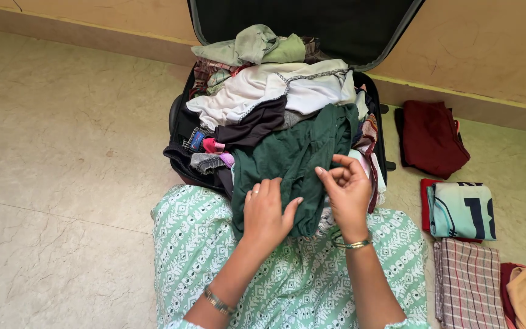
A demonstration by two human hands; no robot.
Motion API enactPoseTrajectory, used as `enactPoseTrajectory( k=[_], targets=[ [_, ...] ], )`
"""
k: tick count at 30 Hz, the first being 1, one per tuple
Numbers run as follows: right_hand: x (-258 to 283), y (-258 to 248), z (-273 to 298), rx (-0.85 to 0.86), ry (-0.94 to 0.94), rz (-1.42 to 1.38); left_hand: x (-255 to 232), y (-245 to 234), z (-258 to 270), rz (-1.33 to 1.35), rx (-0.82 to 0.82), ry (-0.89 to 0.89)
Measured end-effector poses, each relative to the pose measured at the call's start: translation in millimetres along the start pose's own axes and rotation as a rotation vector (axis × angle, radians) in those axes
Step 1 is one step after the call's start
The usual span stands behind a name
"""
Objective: The person removes clothing items from a suitcase by hand and sorts them on the floor, handling a green tank top, a blue patterned shirt, and a brown undergarment.
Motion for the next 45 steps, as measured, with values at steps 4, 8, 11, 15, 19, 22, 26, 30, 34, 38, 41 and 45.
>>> enactPoseTrajectory(
  k=[4, 8, 11, 15, 19, 22, 26, 30, 34, 38, 41, 45],
  targets=[
    [-18, -31, 21, 0.105, 0.192, -0.251, 16, 9, -7, 0.085, -0.168, 0.023],
    [-3, -53, 52, 0.170, 0.374, -0.487, 48, 20, -3, 1.327, 0.284, -0.448],
    [14, -59, 60, 0.135, 0.312, -0.665, 40, -32, 13, 1.542, 0.259, -0.511],
    [40, -54, 75, 0.378, 0.231, -1.334, 32, -85, 33, 1.579, 0.131, -0.577],
    [59, -67, 105, 0.625, 0.115, -1.328, 35, -135, 72, 1.409, -0.026, -0.399],
    [82, -75, 123, 1.134, -0.187, -1.189, 28, -175, 112, 1.035, -0.038, -0.166],
    [90, -86, 138, 1.355, -0.200, -0.791, 19, -188, 122, 1.012, 0.129, 0.149],
    [73, -61, 118, 1.098, 0.009, -0.044, 26, -162, 110, 0.677, 0.516, -0.077],
    [46, -60, 52, 0.234, 0.047, 0.304, 40, -138, 63, 0.339, 0.108, -0.245],
    [58, -39, 14, 0.038, -0.174, 0.312, 51, -101, 15, 0.358, -0.144, -0.283],
    [49, -16, -5, 0.014, -0.210, 0.625, 47, -85, -1, 0.103, -0.328, -0.184],
    [19, 12, -14, 0.128, -0.169, 1.045, 62, -49, -7, -0.045, -0.128, -0.321]
  ],
)
Point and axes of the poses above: each hand's wrist, its own z-axis away from the middle knuckle, its own y-axis out of the palm, x = y × z, the point moved 8 cm from there along -z, towards the middle knuckle, and after that the axes turned 5 degrees about -y, right-handed, at the moved point
